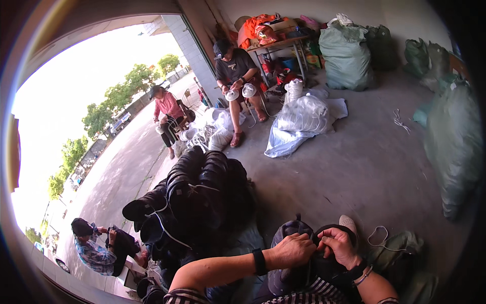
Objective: Thread shoelaces through the eyelets of a shoe.
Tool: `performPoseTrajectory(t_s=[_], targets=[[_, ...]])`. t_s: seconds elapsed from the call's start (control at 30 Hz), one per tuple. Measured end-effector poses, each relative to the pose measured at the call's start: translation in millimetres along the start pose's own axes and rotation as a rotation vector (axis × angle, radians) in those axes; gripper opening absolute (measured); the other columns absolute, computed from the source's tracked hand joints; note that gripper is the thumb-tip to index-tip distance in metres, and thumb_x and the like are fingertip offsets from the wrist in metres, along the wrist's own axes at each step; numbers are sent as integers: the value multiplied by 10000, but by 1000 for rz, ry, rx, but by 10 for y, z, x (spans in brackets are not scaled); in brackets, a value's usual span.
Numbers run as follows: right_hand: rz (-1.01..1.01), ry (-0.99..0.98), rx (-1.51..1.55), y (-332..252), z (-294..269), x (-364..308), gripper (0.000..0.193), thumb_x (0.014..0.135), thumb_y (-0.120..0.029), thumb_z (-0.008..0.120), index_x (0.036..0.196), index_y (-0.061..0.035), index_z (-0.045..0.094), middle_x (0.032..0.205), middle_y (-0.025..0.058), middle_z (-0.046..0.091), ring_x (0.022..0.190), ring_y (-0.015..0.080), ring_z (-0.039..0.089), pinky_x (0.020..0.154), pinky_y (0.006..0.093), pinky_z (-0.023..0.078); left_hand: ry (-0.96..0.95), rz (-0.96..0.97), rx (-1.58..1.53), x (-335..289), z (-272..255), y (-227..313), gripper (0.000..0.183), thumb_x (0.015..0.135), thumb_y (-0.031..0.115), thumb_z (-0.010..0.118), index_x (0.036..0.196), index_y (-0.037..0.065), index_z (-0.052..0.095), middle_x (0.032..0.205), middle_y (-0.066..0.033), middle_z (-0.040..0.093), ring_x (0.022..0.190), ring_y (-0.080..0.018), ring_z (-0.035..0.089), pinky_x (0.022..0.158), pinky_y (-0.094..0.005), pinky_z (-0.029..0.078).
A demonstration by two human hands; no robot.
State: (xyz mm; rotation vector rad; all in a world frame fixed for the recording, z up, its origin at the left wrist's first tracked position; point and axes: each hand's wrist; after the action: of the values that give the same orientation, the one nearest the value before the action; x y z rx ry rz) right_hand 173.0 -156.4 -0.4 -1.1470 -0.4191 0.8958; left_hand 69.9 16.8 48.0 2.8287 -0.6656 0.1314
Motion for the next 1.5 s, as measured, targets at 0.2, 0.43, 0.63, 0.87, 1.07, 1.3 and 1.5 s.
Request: performPoseTrajectory(t_s=[0.2,0.43,0.63,0.87,1.07,1.3,1.5], targets=[[97,-58,-82,-164,62,36,143,883,-58,551,994,30,532,755,123,641,508,106,569,460,207,466,-24,-114,201,-160,66,-4,162,756,183,599,897,115,558,863,-21,549,867,-191,538,774,-340,400],[8,-147,-453,-284,242,232,83,887,-60,568,934,8,569,720,59,638,502,74,553,456,194,445,-117,-198,198,-142,72,35,160,789,159,576,947,136,570,883,-20,552,865,-180,548,782,-335,386],[228,-179,-614,-202,333,343,99,893,-73,560,938,4,604,719,41,635,545,80,579,478,204,460,-122,-229,65,-163,-33,-9,166,815,147,557,977,123,581,911,-34,568,907,-195,575,769,-340,424],[198,-238,-420,-250,224,291,99,887,-61,569,945,10,604,735,52,639,593,99,604,520,213,482,-2,-208,-40,-191,-28,-29,150,838,159,545,974,106,582,912,-36,572,910,-205,574,754,-342,423],[91,-206,-663,-172,273,324,100,852,-86,618,885,8,611,714,37,631,609,86,599,545,215,483,190,38,-195,-124,-66,169,111,808,157,589,881,79,559,800,-58,543,813,-233,573,734,-357,446],[100,-206,-594,-113,257,312,57,842,-61,593,845,-5,592,660,40,619,562,86,574,497,230,454,89,133,-598,-45,-12,683,197,748,150,641,914,60,583,833,-80,582,802,-262,600,690,-368,493],[-108,-93,-846,-71,258,196,72,746,-117,626,766,-49,615,668,121,631,644,253,631,600,345,476,293,-222,-201,-95,-236,111,177,699,96,710,864,114,650,792,-56,603,756,-279,587,719,-368,479]])
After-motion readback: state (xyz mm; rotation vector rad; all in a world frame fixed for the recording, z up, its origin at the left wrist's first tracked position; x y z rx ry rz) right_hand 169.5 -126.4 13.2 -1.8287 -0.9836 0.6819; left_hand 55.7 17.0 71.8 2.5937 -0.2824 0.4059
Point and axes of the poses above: each hand's wrist, its own x-axis towards the middle knuckle, its own z-axis out of the palm, y = z × x
